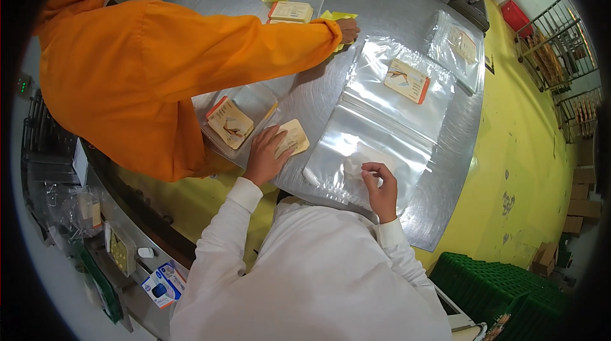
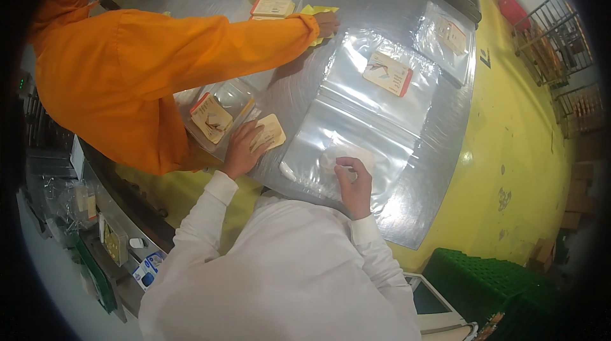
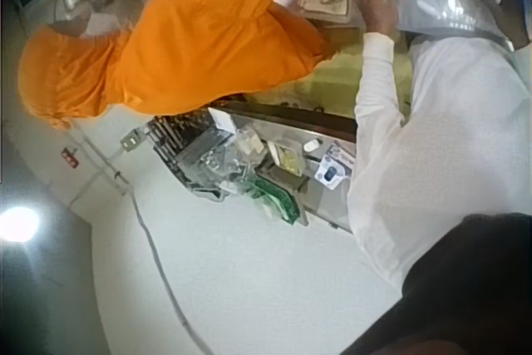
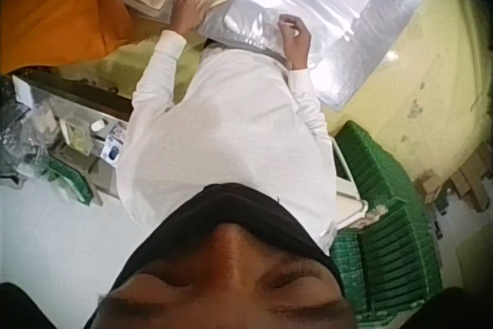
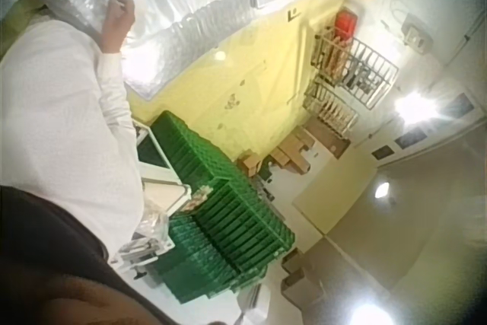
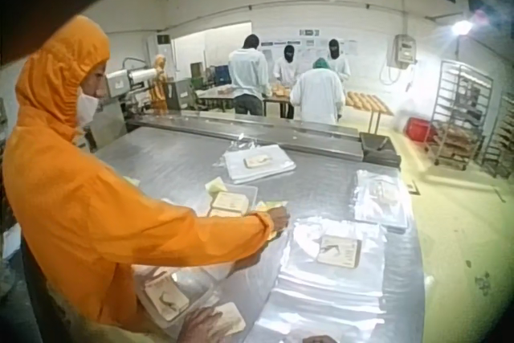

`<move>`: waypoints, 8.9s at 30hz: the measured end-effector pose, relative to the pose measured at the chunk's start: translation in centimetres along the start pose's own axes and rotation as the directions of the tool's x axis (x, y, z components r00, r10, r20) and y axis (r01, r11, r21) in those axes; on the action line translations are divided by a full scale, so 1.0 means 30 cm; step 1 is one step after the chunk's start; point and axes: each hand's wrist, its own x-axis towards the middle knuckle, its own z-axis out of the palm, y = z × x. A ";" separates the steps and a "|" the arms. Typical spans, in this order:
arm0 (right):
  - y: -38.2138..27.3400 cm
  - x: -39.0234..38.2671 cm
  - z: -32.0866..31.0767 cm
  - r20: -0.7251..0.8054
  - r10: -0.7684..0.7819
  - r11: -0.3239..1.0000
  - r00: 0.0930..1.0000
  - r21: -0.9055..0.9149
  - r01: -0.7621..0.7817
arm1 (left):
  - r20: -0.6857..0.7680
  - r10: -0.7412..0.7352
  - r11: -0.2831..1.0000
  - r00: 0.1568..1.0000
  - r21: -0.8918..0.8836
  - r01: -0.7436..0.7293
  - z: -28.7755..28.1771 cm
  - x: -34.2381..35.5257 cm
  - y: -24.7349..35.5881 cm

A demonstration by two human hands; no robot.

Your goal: The person prepares items for packaging by peeling backing from small yellow stickers and adhering them to the exterior of clear plastic bags containing labels.

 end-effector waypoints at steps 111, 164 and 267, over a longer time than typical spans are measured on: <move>-0.032 -0.026 -0.006 -0.080 0.197 0.778 0.977 0.620 -0.106 | -0.201 0.173 0.600 0.964 -0.755 -0.265 0.102 0.035 0.654; 0.039 -0.229 -0.217 0.219 0.679 0.698 0.700 0.101 -0.709 | 0.097 -0.357 0.389 0.929 -0.889 0.242 -0.008 0.179 0.294; -0.469 0.319 0.868 -0.163 0.158 0.913 0.974 0.400 -0.082 | -0.192 -0.029 0.816 0.981 -0.571 -0.087 -0.470 0.334 -0.264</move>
